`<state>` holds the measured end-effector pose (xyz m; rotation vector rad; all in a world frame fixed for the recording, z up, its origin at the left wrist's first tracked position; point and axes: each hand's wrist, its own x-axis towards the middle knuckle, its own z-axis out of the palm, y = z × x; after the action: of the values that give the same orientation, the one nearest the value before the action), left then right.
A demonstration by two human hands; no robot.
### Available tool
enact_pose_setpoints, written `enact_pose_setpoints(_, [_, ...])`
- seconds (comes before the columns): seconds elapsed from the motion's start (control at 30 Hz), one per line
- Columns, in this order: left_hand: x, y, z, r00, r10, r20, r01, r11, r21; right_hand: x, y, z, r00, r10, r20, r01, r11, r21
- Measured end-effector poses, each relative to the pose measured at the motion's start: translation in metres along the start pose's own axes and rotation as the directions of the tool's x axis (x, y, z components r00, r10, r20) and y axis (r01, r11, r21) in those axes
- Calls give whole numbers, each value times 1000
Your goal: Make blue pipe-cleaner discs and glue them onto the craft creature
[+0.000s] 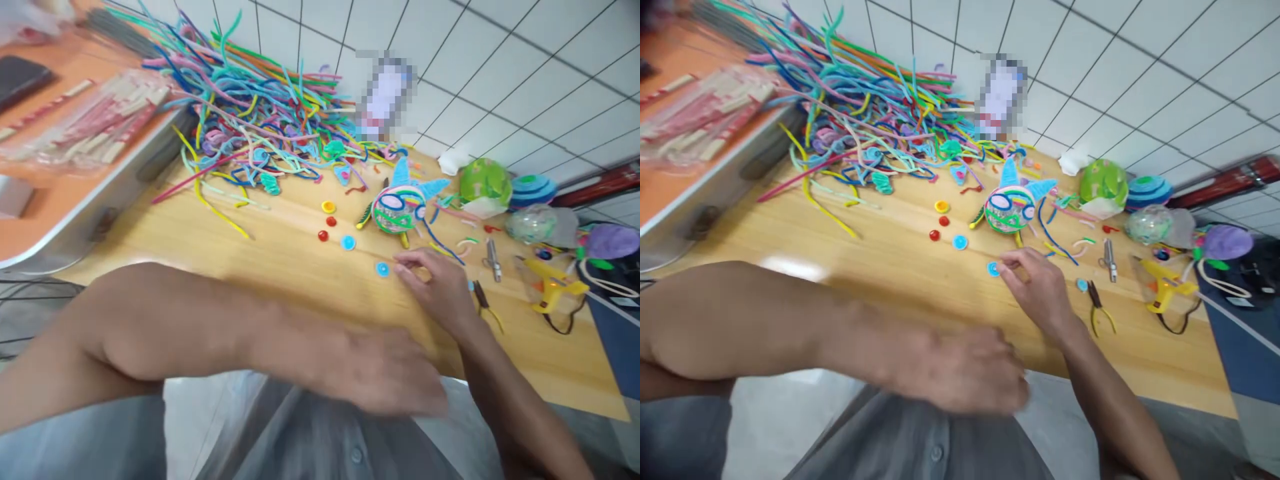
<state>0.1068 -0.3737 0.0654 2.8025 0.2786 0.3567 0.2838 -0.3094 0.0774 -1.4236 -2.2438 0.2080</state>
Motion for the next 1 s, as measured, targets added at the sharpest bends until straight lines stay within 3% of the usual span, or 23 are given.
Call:
enact_pose_setpoints(0.07, [-11,-28,2,989,138,49,-133,987,-92,10,0,9,999,-28,35,28,1000,5])
enact_pose_setpoints(0.23, [-40,-75,12,987,154,-51,-158,985,-67,40,-6,27,994,-58,96,60,998,-12])
enact_pose_setpoints(0.47, [-47,-91,34,953,246,-176,-261,963,-64,92,-40,57,952,53,302,32,963,-268])
enact_pose_setpoints(0.67, [-48,-96,36,962,190,-195,-224,960,-169,119,-51,84,884,167,436,44,900,-434])
enact_pose_setpoints(0.83, [-49,-97,36,967,165,-193,-208,950,-231,124,-50,89,902,183,391,-16,919,-393])
enact_pose_setpoints(0.9, [-50,-97,35,969,154,-192,-203,943,-265,118,-46,85,934,94,344,8,959,-284])
enact_pose_setpoints(1.0, [-48,-98,29,978,37,-207,-123,897,-424,98,-40,71,974,-149,170,167,981,-95])
